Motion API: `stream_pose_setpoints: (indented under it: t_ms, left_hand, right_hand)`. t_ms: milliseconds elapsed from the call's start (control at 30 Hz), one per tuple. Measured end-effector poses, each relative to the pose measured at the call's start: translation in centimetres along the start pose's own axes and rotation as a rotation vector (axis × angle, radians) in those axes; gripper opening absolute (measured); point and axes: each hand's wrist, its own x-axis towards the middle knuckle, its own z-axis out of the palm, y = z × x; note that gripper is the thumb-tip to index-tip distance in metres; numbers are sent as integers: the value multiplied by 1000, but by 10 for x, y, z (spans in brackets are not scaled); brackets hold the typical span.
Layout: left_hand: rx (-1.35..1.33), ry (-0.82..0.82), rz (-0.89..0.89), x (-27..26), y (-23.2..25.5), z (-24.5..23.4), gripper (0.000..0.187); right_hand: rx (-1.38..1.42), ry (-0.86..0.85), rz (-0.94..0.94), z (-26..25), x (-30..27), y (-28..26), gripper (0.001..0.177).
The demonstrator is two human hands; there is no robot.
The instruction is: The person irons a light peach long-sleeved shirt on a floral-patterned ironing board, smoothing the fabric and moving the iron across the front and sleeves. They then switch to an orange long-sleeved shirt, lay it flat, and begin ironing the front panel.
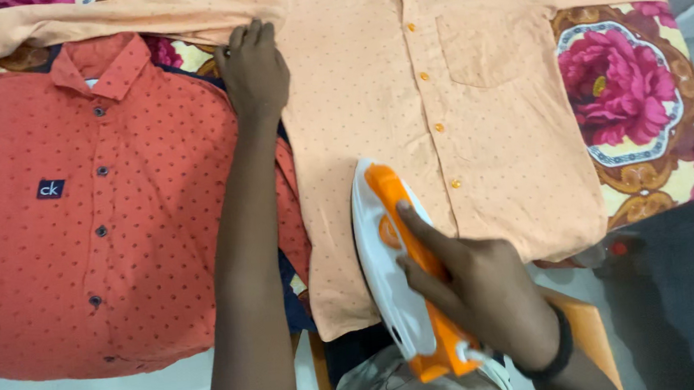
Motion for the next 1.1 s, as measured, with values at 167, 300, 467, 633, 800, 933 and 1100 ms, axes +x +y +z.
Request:
stream_pose_setpoints:
  t_ms: [167, 300, 467, 633, 800, 933, 1100]
  left_hand:
    - [9, -6, -3, 0, 1, -1, 31]
    - [5, -53, -12, 0, 1, -4, 30]
    - [-11, -54, -16, -1, 1, -5, 30]
    - [-6, -51, -6, 0, 2, -8, 30]
    - [-28, -87, -34, 1, 5, -12, 29]
    - [-38, -53, -19, 1, 5, -13, 29]
    - [-48, -50, -15, 0, 4, -13, 29]
  right_hand:
    - [57, 108, -59, 5, -21, 4, 59]
    - [25, 105, -29, 2, -8, 11, 58]
    - [-14, 190, -13, 4, 56, 32, 53]
    - [1, 365, -195, 6, 142, 60, 46]
    - [30, 402, -202, 1, 232, 88, 47]
    - [-140, 629, -530, -1, 280, 111, 42]
    - [-76, 521, -399, 0, 273, 118, 46]
